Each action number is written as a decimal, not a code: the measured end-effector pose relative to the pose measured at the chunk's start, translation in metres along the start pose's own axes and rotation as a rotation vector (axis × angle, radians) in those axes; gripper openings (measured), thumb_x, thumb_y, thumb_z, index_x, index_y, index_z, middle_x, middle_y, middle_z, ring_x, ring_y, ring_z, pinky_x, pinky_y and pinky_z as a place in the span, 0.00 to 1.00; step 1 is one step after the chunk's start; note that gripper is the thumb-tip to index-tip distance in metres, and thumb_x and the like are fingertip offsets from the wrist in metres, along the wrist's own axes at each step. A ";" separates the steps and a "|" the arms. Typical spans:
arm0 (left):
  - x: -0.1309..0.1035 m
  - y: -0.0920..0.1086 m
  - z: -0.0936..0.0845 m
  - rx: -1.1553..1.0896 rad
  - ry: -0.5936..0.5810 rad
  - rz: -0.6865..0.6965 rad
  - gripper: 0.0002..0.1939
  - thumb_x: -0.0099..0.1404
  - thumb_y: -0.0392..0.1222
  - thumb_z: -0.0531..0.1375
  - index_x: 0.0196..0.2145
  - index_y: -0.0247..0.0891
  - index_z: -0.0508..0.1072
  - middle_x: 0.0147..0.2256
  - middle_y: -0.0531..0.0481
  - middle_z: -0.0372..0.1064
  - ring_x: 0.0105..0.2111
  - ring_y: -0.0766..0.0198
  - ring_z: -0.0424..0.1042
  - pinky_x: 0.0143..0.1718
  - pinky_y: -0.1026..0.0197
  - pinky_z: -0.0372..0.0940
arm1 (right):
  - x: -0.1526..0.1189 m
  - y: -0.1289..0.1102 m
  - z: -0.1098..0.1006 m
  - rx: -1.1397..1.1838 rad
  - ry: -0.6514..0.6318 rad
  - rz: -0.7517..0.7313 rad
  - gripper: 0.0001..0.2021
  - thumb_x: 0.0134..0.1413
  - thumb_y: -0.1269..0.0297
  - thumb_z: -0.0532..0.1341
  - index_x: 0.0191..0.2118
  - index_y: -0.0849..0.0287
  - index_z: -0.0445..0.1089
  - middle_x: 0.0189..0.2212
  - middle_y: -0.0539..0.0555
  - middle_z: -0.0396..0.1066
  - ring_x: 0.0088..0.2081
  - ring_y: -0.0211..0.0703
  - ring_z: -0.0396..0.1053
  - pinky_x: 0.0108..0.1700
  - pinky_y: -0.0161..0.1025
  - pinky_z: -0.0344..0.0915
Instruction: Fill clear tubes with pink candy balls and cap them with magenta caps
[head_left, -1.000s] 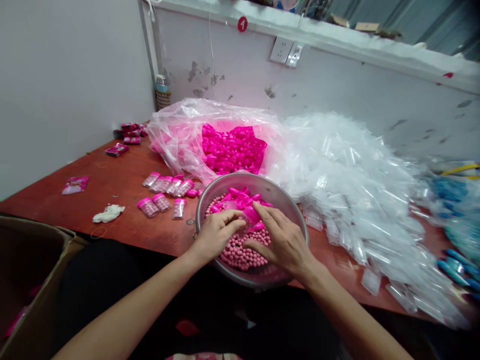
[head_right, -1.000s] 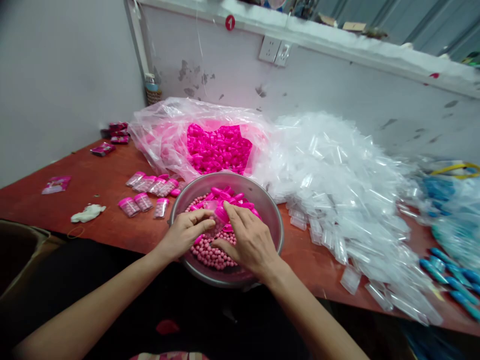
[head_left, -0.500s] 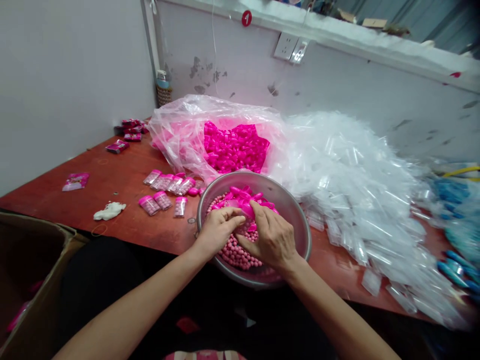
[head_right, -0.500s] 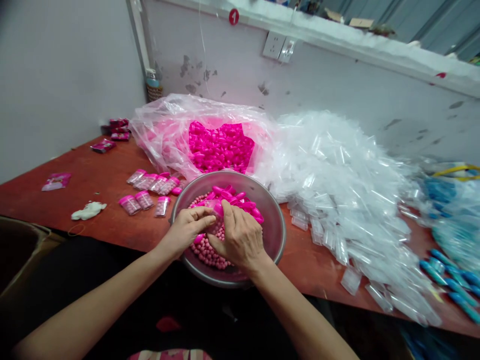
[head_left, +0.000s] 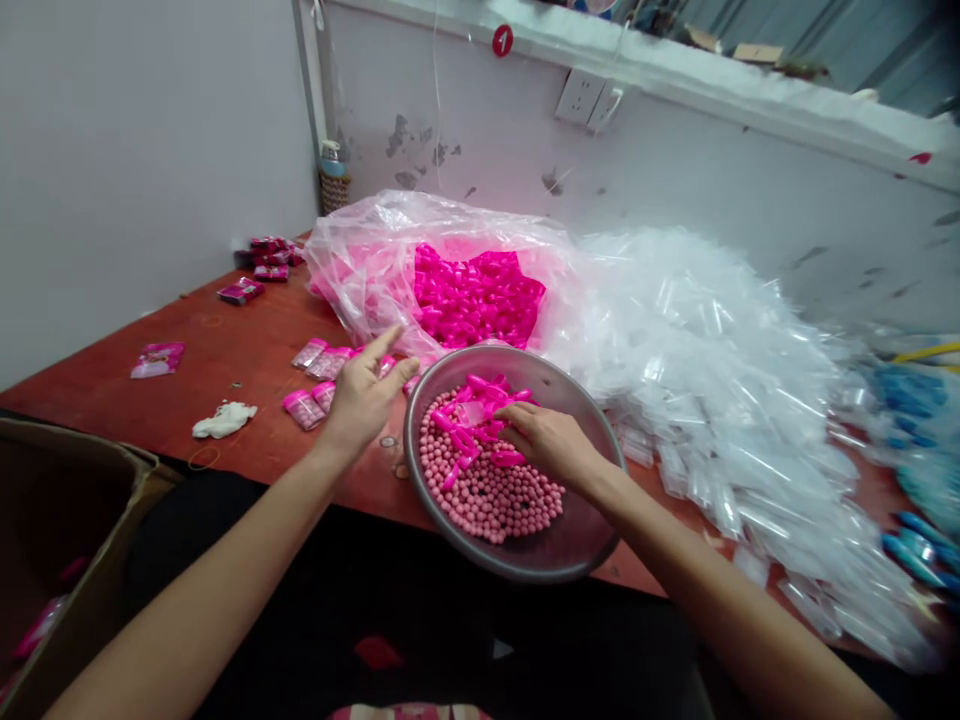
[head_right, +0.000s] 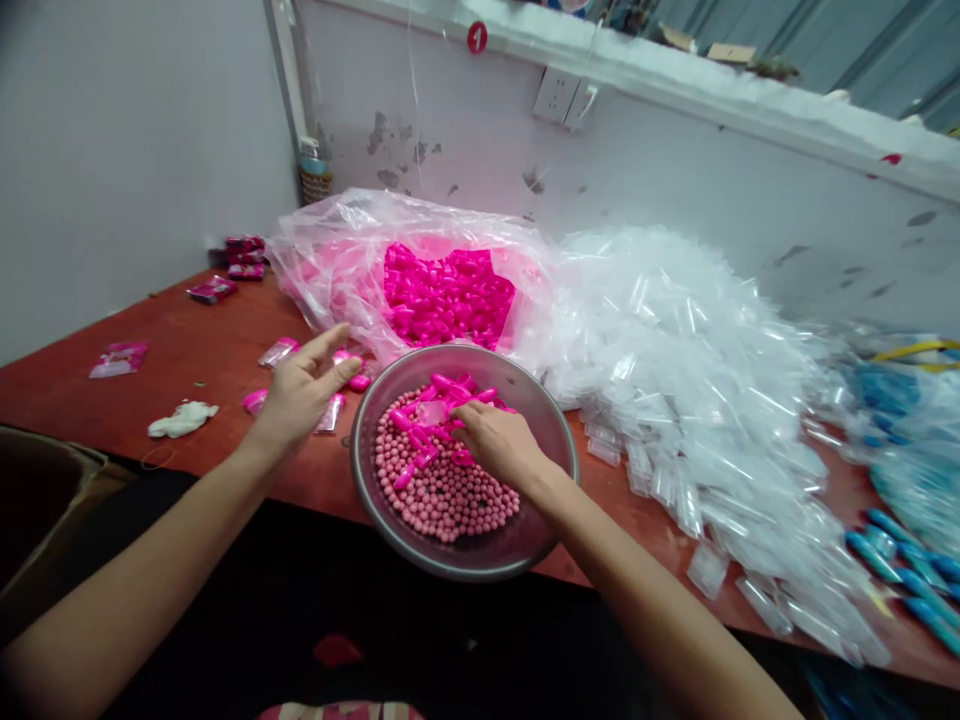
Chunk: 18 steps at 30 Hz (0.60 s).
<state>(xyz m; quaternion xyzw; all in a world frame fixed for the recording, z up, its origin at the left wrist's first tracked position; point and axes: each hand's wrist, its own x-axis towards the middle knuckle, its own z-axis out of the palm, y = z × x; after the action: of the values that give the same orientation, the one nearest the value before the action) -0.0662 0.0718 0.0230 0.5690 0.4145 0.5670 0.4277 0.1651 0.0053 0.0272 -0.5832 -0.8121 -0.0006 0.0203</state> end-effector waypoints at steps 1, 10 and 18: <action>-0.008 -0.001 0.001 -0.010 -0.033 -0.010 0.26 0.55 0.42 0.61 0.51 0.34 0.66 0.52 0.42 0.65 0.52 0.56 0.64 0.53 0.55 0.59 | 0.004 -0.001 0.004 -0.039 -0.019 -0.022 0.12 0.59 0.65 0.51 0.46 0.58 0.66 0.43 0.57 0.71 0.41 0.47 0.70 0.40 0.41 0.66; -0.042 -0.010 0.023 0.052 -0.175 0.006 0.17 0.60 0.42 0.57 0.46 0.35 0.71 0.44 0.45 0.72 0.45 0.59 0.70 0.49 0.58 0.63 | 0.051 -0.003 0.029 -0.128 0.020 -0.299 0.16 0.57 0.67 0.54 0.51 0.63 0.63 0.48 0.61 0.68 0.55 0.48 0.58 0.53 0.44 0.57; -0.041 -0.013 0.021 0.046 -0.166 0.033 0.16 0.59 0.43 0.58 0.44 0.36 0.72 0.42 0.46 0.73 0.43 0.60 0.71 0.47 0.59 0.65 | -0.003 -0.008 -0.009 -0.175 -0.251 -0.164 0.12 0.51 0.61 0.57 0.40 0.61 0.69 0.37 0.59 0.72 0.36 0.48 0.71 0.34 0.39 0.65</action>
<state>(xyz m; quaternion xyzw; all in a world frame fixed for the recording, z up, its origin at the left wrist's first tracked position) -0.0451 0.0359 -0.0017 0.6304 0.3812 0.5153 0.4379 0.1590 0.0002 0.0360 -0.5102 -0.8499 -0.0003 -0.1321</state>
